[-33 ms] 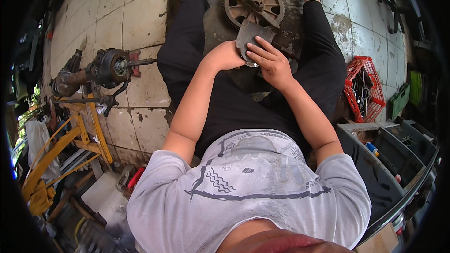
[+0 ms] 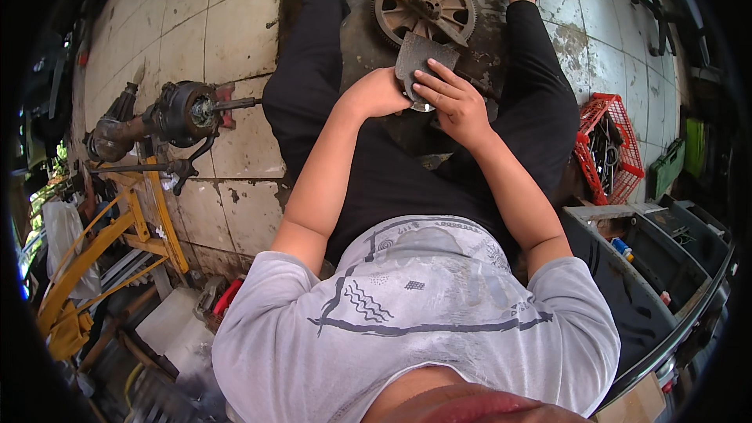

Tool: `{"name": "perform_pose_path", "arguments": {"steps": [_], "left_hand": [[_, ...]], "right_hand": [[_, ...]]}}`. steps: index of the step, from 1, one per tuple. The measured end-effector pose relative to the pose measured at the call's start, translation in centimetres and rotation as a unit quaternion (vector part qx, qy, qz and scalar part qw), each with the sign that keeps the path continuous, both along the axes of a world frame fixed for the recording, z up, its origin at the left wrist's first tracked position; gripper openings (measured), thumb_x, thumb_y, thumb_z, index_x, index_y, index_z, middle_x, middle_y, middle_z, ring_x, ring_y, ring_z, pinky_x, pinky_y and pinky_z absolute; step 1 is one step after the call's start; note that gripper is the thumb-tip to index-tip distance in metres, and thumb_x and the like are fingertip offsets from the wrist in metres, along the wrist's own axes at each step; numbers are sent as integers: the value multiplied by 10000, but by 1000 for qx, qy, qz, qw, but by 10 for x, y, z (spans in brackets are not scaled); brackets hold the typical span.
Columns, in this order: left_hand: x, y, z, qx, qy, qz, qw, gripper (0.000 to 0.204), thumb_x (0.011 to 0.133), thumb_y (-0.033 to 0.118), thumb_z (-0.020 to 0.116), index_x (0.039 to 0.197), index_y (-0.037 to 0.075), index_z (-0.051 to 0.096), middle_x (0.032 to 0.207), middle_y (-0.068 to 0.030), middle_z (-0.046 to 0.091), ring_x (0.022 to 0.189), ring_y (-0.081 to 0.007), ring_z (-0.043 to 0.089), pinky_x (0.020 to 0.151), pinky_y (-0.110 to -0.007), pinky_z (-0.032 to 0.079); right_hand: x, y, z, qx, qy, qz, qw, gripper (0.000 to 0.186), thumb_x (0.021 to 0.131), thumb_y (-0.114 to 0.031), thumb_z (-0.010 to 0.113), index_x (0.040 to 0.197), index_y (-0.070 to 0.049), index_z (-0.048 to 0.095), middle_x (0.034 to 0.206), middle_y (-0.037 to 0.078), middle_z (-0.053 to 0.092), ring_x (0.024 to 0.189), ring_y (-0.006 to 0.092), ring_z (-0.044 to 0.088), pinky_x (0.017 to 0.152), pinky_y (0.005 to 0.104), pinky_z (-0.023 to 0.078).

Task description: The person sits on the floor and uses a file to smooth a metal component, then uses sandpaper to further finish the surface. The person handles the metal part and tools directly with both hands.

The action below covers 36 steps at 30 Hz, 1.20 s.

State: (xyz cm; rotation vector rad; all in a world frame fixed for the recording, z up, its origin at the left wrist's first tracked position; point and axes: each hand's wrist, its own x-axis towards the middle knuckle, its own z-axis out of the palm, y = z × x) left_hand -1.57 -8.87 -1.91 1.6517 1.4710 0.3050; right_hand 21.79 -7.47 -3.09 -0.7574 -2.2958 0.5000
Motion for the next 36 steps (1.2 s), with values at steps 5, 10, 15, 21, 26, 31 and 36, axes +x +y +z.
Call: {"name": "perform_pose_path", "arguments": {"steps": [5,10,15,21,26,31,36], "left_hand": [[5,9,17,-47,52,-2,998,455,882,265,736,1236,-20,740,1064,-241,803,1000,-365,788,888,-448,616],[1,5,18,-73,15,-1,997,540,884,266,737,1328,-38,690,1054,-251,800,1001,-353,793,887,-449,616],[0,6,4,-71,12,-3,997,507,865,257,748,1292,-14,710,1056,-235,807,1012,-372,784,890,-440,611],[4,11,12,-109,27,-2,994,458,865,263,753,1245,7,739,1120,-216,805,1059,-379,772,923,-450,603],[1,4,7,-63,7,13,998,445,854,257,756,1215,-3,748,1110,-219,806,1044,-391,773,921,-456,603],[-5,3,-13,51,29,-69,996,442,854,233,733,1226,-5,741,1035,-222,811,963,-400,784,874,-454,618],[5,7,17,-80,23,8,996,393,864,237,730,1175,-2,760,1056,-227,808,973,-400,782,884,-453,619]], "right_hand": [[4,8,-5,-4,-8,-40,999,541,803,80,715,1271,-170,823,1426,6,759,1450,284,634,1068,430,581],[1,4,-1,-1,-7,5,1000,506,822,62,723,1262,-165,826,1422,8,762,1441,293,640,1068,429,579],[3,10,-3,-1,12,-32,999,513,809,92,717,1255,-137,827,1406,33,768,1426,316,649,1099,449,585],[3,11,-5,-2,9,-57,998,535,793,99,719,1251,-153,827,1421,23,761,1440,306,638,1075,439,588],[0,3,-5,17,-5,-24,1000,527,798,79,732,1257,-162,826,1438,10,753,1437,298,641,1047,422,595],[-1,5,-4,28,-7,-21,999,505,820,48,735,1266,-172,822,1432,-1,756,1436,291,644,1022,413,593],[4,10,-6,29,-22,-33,999,512,812,48,735,1265,-172,822,1429,0,757,1439,292,641,1029,425,590]]}}
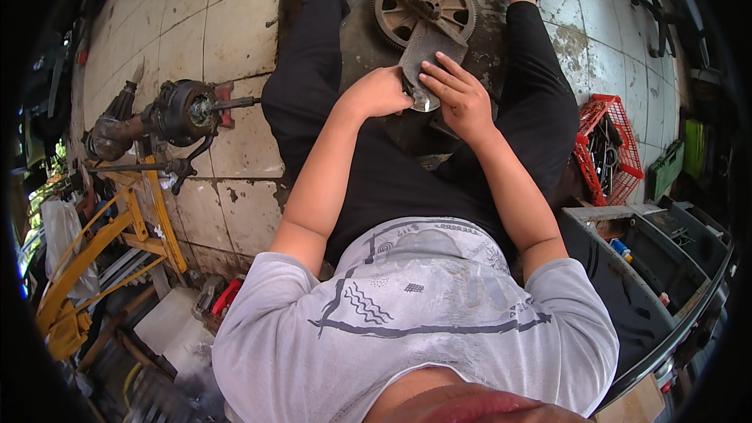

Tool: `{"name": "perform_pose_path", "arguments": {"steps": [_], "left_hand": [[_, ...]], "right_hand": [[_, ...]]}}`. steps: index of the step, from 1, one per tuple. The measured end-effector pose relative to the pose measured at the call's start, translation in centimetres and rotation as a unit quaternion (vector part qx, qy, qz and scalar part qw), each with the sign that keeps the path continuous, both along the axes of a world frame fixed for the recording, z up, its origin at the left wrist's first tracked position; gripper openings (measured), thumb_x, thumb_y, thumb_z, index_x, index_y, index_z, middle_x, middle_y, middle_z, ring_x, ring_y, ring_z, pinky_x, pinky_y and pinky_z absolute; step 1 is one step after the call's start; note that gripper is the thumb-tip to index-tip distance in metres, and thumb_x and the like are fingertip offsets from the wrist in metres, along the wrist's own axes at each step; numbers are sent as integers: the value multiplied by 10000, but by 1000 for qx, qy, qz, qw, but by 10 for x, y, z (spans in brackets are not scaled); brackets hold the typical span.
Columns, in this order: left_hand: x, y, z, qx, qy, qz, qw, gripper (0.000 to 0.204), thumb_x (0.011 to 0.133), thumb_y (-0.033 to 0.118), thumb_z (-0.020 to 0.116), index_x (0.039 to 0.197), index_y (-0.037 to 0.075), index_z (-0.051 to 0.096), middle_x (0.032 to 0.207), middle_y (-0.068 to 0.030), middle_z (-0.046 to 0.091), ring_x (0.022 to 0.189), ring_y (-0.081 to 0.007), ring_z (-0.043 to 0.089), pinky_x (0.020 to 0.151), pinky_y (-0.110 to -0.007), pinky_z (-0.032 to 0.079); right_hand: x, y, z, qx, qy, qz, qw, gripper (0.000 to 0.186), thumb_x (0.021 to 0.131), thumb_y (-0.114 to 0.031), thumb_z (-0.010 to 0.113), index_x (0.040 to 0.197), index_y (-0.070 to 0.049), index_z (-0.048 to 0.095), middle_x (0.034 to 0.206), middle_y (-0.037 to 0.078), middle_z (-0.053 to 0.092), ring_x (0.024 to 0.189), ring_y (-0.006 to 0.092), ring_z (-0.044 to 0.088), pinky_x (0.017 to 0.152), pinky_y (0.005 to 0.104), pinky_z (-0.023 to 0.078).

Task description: The person sits on the floor and uses a file to smooth a metal component, then uses sandpaper to further finish the surface. The person handles the metal part and tools directly with both hands.

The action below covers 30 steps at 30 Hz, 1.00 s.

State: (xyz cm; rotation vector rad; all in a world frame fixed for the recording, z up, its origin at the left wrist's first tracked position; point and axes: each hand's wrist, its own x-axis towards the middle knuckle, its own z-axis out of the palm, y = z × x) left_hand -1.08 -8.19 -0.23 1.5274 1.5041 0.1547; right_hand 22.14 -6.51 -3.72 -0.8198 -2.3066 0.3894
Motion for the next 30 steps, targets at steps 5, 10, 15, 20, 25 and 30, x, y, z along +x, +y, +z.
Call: {"name": "perform_pose_path", "arguments": {"steps": [5,10,15,20,25,30], "left_hand": [[-7,-3,-19,71,0,-49,996,473,866,247,741,1267,-4,725,1084,-242,802,1016,-394,780,898,-454,614],[-2,2,-4,-38,-7,-2,999,531,860,262,754,1314,-8,699,1159,-261,786,1091,-397,763,940,-463,600],[-4,-2,-7,-3,-11,-19,1000,551,856,255,756,1315,-40,682,1128,-278,784,1067,-409,764,933,-462,602],[-2,2,-3,3,6,-18,1000,460,869,247,745,1249,-12,729,1119,-243,791,1082,-417,753,928,-462,603],[-6,-2,-12,29,-9,-43,999,400,868,231,730,1192,-3,746,1019,-217,802,989,-411,775,881,-454,611],[-3,-1,-4,29,-20,-18,999,337,869,213,711,1098,-33,747,937,-220,793,901,-385,785,830,-457,611]], "right_hand": [[-6,-11,8,-16,19,42,999,544,801,83,710,1266,-175,825,1422,0,761,1440,283,642,1043,428,584],[1,1,-1,-14,17,-11,1000,527,816,81,718,1268,-169,825,1428,1,759,1438,290,642,1043,428,585],[0,-6,6,-16,6,25,1000,537,801,77,736,1272,-166,822,1434,1,756,1443,286,638,1039,424,585],[0,3,2,-19,29,-23,999,547,797,81,733,1276,-170,818,1438,13,751,1445,297,635,1085,434,582],[-1,-4,7,-44,21,40,998,529,809,79,729,1269,-163,825,1425,15,758,1435,305,639,1102,438,584],[-1,-1,3,-29,19,5,999,518,816,74,735,1272,-158,819,1428,9,756,1432,299,642,1091,434,585]]}}
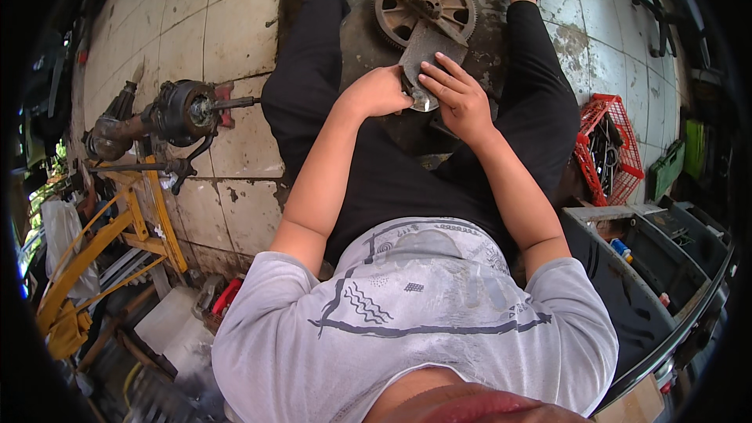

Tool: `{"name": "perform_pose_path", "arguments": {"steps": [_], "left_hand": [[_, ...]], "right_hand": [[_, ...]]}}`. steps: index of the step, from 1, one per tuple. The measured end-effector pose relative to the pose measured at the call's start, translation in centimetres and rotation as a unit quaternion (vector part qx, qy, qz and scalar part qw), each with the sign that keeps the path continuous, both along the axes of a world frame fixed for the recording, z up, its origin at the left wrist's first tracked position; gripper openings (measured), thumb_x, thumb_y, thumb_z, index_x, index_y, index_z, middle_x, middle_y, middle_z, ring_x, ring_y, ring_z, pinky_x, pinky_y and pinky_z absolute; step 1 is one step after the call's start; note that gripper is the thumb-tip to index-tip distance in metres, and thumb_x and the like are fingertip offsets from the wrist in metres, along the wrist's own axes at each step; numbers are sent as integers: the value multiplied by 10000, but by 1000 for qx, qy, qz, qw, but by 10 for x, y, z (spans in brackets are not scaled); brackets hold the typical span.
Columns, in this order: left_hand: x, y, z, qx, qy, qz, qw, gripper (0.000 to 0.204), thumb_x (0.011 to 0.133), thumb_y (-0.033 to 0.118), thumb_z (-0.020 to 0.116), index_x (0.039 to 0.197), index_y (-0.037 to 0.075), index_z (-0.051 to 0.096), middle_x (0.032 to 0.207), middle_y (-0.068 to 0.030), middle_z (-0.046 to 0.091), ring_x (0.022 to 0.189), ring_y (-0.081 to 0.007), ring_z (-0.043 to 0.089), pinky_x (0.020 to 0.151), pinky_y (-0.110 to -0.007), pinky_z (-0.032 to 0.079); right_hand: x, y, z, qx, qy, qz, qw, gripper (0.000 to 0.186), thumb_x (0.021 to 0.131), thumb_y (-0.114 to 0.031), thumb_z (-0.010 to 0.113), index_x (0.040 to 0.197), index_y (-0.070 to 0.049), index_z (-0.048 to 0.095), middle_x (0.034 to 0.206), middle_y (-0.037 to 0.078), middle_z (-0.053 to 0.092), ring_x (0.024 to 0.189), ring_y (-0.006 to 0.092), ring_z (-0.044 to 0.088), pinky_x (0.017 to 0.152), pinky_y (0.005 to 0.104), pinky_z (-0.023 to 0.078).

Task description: The person sits on the floor and uses a file to smooth a metal component, then uses sandpaper to further finish the surface. The person handles the metal part and tools directly with both hands.

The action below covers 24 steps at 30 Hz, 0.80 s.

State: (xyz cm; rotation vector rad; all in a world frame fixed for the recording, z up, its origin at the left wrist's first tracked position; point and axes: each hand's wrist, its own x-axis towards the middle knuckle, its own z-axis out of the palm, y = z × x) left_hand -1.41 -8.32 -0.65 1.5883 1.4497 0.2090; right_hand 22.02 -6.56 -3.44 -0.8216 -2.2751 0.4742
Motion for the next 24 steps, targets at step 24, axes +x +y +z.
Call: {"name": "perform_pose_path", "arguments": {"steps": [24], "left_hand": [[0,1,9,-32,-8,23,999,553,845,209,739,1296,-95,640,898,-230,798,827,-346,801,787,-435,616]], "right_hand": [[0,1,1,-21,11,2,1000,545,800,74,755,1292,-154,811,1447,20,745,1456,316,620,1115,457,577]]}}
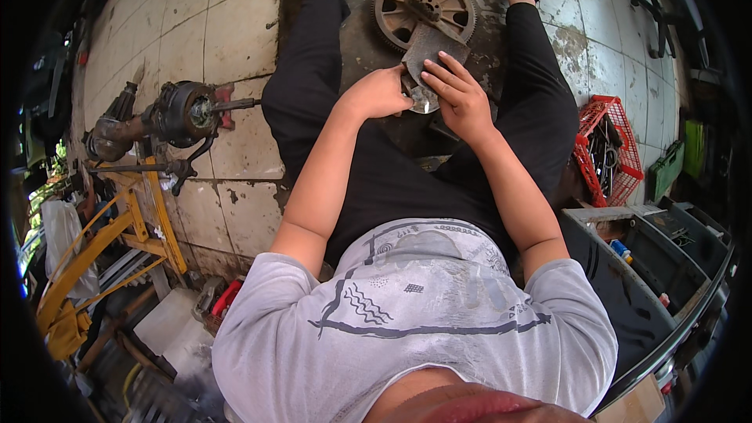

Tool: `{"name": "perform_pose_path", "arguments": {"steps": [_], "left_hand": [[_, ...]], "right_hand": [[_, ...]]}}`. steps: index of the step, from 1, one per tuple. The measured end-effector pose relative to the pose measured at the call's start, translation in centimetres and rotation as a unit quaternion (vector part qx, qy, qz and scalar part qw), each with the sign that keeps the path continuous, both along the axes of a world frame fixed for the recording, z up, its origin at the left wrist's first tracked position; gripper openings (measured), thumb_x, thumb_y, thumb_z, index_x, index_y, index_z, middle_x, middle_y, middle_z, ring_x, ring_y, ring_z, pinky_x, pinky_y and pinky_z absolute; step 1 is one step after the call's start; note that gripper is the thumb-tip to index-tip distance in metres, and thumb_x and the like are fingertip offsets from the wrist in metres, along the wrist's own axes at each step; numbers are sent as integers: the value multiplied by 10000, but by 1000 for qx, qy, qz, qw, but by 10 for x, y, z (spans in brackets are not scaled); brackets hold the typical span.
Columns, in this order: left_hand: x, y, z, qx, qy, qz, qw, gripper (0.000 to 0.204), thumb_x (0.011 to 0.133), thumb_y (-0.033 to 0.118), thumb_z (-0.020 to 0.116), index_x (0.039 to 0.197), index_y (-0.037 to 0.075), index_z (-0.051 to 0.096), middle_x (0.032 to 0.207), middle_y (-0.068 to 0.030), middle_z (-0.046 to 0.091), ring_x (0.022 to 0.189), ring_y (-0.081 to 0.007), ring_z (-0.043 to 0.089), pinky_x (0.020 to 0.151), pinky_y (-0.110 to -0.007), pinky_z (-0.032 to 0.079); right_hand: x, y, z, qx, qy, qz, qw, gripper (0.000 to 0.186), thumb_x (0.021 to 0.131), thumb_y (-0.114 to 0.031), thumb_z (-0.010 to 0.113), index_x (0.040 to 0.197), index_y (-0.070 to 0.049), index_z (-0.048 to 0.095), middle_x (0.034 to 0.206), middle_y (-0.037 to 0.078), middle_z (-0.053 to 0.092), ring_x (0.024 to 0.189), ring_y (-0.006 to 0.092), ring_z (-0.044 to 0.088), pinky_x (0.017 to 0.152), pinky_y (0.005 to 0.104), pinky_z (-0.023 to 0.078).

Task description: The person sits on the floor and uses a file to smooth a metal component, then uses sandpaper to further finish the surface. The person handles the metal part and tools directly with both hands.

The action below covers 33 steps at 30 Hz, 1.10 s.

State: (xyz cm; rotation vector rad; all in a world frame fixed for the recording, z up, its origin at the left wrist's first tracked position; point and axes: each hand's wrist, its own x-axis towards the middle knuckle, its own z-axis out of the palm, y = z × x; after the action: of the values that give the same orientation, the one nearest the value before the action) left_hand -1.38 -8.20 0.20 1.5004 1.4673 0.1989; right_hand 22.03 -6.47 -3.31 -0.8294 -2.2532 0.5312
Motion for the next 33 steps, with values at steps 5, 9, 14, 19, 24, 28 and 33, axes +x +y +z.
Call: {"name": "perform_pose_path", "arguments": {"steps": [5,9,14,19,24,28,33], "left_hand": [[0,0,2,-2,-8,-1,1000,532,849,207,736,1274,-100,646,887,-225,796,805,-345,797,770,-435,616],[-1,0,-4,8,-10,-3,1000,507,850,212,731,1239,-104,653,872,-226,790,807,-345,797,765,-437,613],[-1,1,-4,23,-10,-15,1000,511,851,222,725,1247,-94,656,868,-231,786,824,-353,795,780,-443,611],[0,-1,-7,42,16,1,999,495,850,226,727,1238,-80,686,880,-240,786,854,-371,793,821,-442,613],[-1,1,-9,24,-3,-6,1000,498,841,234,735,1228,-77,699,905,-246,791,934,-374,793,877,-447,609],[-8,0,-22,44,27,-56,997,453,858,250,741,1226,-13,729,1005,-231,801,1024,-377,776,904,-457,604],[-5,1,-22,51,38,-60,996,375,883,252,727,1190,40,762,1072,-223,795,1045,-408,754,909,-471,601]], "right_hand": [[1,1,-3,-1,-5,5,1000,550,802,77,751,1297,-156,808,1451,19,743,1454,314,622,1111,457,577],[0,1,-1,-1,1,6,1000,547,805,78,744,1297,-152,807,1452,22,742,1457,313,620,1109,455,576],[0,0,1,2,-7,5,1000,541,808,73,743,1301,-141,803,1448,25,744,1457,312,621,1109,452,572],[1,0,1,66,-56,-18,996,518,824,31,759,1299,-169,806,1447,14,747,1441,294,638,1026,416,587],[-1,-4,2,63,-54,12,997,525,835,1,768,1327,-181,791,1473,-7,732,1456,283,624,1023,419,572],[-3,-6,5,63,-60,4,996,515,836,-1,759,1320,-173,794,1481,-4,726,1447,278,629,1026,418,570],[-3,-8,7,69,-58,20,996,516,828,2,753,1315,-165,797,1475,-2,732,1444,276,632,1021,420,576]]}}
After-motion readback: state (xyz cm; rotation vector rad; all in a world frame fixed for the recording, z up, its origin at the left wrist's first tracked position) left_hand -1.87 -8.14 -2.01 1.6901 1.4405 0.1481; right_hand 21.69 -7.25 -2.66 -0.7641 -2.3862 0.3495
